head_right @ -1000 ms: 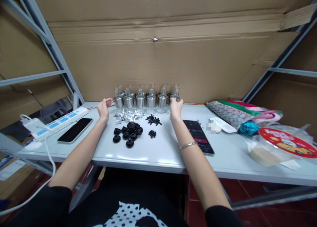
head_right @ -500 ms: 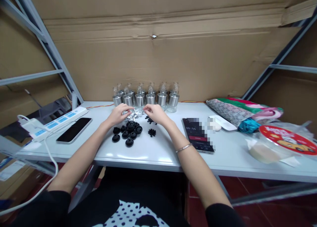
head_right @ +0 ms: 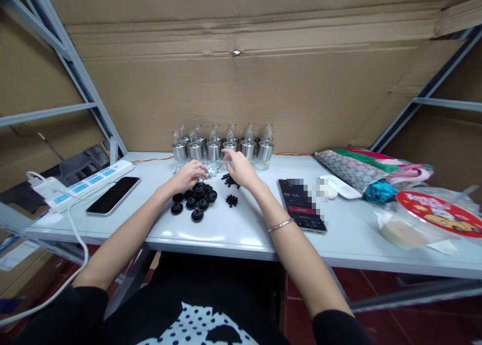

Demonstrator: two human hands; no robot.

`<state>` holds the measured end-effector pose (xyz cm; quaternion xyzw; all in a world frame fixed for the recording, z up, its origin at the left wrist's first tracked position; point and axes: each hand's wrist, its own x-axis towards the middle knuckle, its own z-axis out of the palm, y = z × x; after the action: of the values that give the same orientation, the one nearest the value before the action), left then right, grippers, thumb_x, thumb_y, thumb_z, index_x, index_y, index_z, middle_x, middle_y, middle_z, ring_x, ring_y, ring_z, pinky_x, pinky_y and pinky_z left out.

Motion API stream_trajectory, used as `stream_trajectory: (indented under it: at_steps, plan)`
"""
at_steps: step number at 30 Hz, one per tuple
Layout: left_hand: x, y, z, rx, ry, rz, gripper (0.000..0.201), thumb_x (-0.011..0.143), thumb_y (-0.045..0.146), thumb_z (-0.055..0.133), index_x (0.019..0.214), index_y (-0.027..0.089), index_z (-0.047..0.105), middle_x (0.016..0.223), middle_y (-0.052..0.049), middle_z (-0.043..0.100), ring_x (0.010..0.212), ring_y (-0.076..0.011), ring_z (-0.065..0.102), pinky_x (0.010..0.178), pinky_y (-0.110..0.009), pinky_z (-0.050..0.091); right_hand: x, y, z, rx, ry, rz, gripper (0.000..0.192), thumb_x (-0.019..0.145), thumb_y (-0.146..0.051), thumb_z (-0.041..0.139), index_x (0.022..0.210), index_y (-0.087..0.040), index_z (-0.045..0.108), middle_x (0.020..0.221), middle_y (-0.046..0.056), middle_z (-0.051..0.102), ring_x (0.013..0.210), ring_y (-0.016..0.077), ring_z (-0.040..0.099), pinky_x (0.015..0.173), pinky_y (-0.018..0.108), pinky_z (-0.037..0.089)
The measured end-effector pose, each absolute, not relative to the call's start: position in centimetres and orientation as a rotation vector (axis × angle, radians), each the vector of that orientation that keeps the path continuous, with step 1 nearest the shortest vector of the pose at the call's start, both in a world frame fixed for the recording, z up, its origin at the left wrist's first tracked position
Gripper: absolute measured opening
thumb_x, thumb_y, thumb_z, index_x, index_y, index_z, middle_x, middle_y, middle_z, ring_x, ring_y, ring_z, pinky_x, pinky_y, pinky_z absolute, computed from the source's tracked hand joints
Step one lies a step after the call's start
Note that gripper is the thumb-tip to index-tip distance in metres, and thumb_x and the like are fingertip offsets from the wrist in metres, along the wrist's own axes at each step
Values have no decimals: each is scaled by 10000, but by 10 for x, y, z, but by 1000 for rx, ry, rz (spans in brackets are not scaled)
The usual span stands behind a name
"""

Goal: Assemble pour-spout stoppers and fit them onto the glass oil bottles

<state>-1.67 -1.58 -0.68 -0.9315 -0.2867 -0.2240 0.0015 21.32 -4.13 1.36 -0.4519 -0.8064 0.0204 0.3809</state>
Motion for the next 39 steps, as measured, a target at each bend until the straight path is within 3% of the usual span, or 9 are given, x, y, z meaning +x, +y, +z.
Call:
stream_trajectory:
  at_steps: [17,23,30,39]
  plan:
    - [-18,-19,-2,-2923,-961,-761,170,715,84,491,827,171,583,959,-68,602,973,-212,500,886,-353,434,214,-38,12,-1176,-2002,-24,387,793,-131,466,1172,-172,536,1074,113,638,1046,288,519,917,472,413]
    - [-18,-23,4,-2868,-979,-864,36,789,183,510,810,173,537,864,-53,592,885,-203,506,809,-328,428,214,-38,11,-1160,-2068,-33,271,781,-135,505,1021,-193,619,1059,106,643,1041,288,514,906,472,416]
    - [-11,-33,9,-2811,-1121,-1029,151,867,313,498,852,171,544,861,-54,594,832,-186,531,763,-303,424,210,-43,16,-1021,-2147,5,146,777,-201,617,901,-238,684,1020,64,648,991,253,535,907,437,434]
    - [-5,-34,6,-2908,-1135,-1062,216,917,308,396,928,170,561,897,-60,616,884,-189,561,820,-311,432,197,-53,17,-957,-2215,65,240,780,-189,642,1017,-218,662,1008,69,667,955,233,562,863,388,450]
